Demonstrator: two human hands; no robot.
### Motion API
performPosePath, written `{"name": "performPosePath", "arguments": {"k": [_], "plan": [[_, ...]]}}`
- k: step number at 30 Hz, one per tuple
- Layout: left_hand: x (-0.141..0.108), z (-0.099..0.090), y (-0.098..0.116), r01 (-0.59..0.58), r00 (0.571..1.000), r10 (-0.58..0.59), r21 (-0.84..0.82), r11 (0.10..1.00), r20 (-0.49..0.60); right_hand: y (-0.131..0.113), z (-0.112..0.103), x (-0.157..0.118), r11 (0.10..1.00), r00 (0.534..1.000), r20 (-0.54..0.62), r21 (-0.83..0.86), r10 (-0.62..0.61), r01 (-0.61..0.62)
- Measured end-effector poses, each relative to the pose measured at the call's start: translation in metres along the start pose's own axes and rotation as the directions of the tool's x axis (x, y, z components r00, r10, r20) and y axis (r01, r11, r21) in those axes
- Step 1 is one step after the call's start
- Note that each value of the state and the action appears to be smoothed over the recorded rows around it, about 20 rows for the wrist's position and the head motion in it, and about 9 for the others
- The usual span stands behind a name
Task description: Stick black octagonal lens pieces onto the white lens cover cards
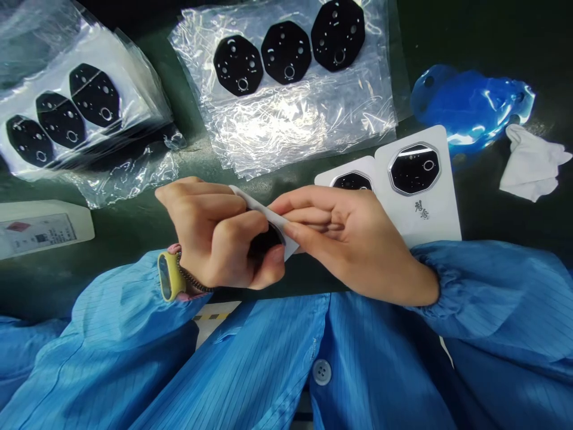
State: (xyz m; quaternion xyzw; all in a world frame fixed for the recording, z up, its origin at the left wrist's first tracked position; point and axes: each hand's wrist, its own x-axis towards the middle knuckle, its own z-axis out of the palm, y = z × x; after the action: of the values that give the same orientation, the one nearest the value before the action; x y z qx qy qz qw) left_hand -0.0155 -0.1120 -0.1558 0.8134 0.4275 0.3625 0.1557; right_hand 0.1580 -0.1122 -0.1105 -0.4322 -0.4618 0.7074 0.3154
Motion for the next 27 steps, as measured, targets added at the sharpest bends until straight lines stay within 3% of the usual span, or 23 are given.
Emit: {"name": "performPosePath", "arguments": {"k": [2,4,8,11,13,15,17,20,27], "plan": [[0.004,-0.005,0.002,-0.215,0.974,0.221,0.095,0.972,-0.055,0.0,-0.001,0.002,1.0,1.0,-0.01,-0.011,-0.001,0.001],[0.008,-0.013,0.004,-0.282,0.957,0.289,0.133,0.95,-0.03,0.001,-0.003,0.004,0.999,1.0,-0.03,-0.043,-0.01,0.008],[0.016,-0.031,0.005,-0.11,0.994,0.109,-0.046,0.993,-0.027,-0.004,-0.012,0.003,0.977,0.99,-0.102,-0.199,-0.101,0.079],[0.019,-0.042,0.003,0.123,0.984,-0.08,-0.282,0.951,0.159,-0.012,-0.019,0.003,0.938,0.972,-0.119,-0.306,-0.205,0.16],[0.021,-0.045,0.002,0.182,0.944,-0.052,-0.383,0.906,0.326,-0.017,-0.023,0.003,0.902,0.956,-0.106,-0.373,-0.273,0.216],[0.022,-0.044,0.003,0.139,0.914,0.045,-0.415,0.899,0.402,-0.02,-0.024,0.002,0.852,0.935,-0.093,-0.45,-0.343,0.268],[0.024,-0.043,0.008,0.106,0.915,0.073,-0.41,0.906,0.397,-0.02,-0.023,0.001,0.787,0.902,-0.082,-0.526,-0.425,0.323],[0.025,-0.042,0.017,0.092,0.948,0.038,-0.385,0.918,0.316,-0.02,-0.021,-0.003,0.669,0.845,-0.058,-0.641,-0.532,0.377],[0.031,-0.042,0.034,0.049,0.978,0.006,-0.259,0.965,0.207,-0.034,-0.026,-0.013,0.354,0.737,0.085,-0.836,-0.67,0.419]]}}
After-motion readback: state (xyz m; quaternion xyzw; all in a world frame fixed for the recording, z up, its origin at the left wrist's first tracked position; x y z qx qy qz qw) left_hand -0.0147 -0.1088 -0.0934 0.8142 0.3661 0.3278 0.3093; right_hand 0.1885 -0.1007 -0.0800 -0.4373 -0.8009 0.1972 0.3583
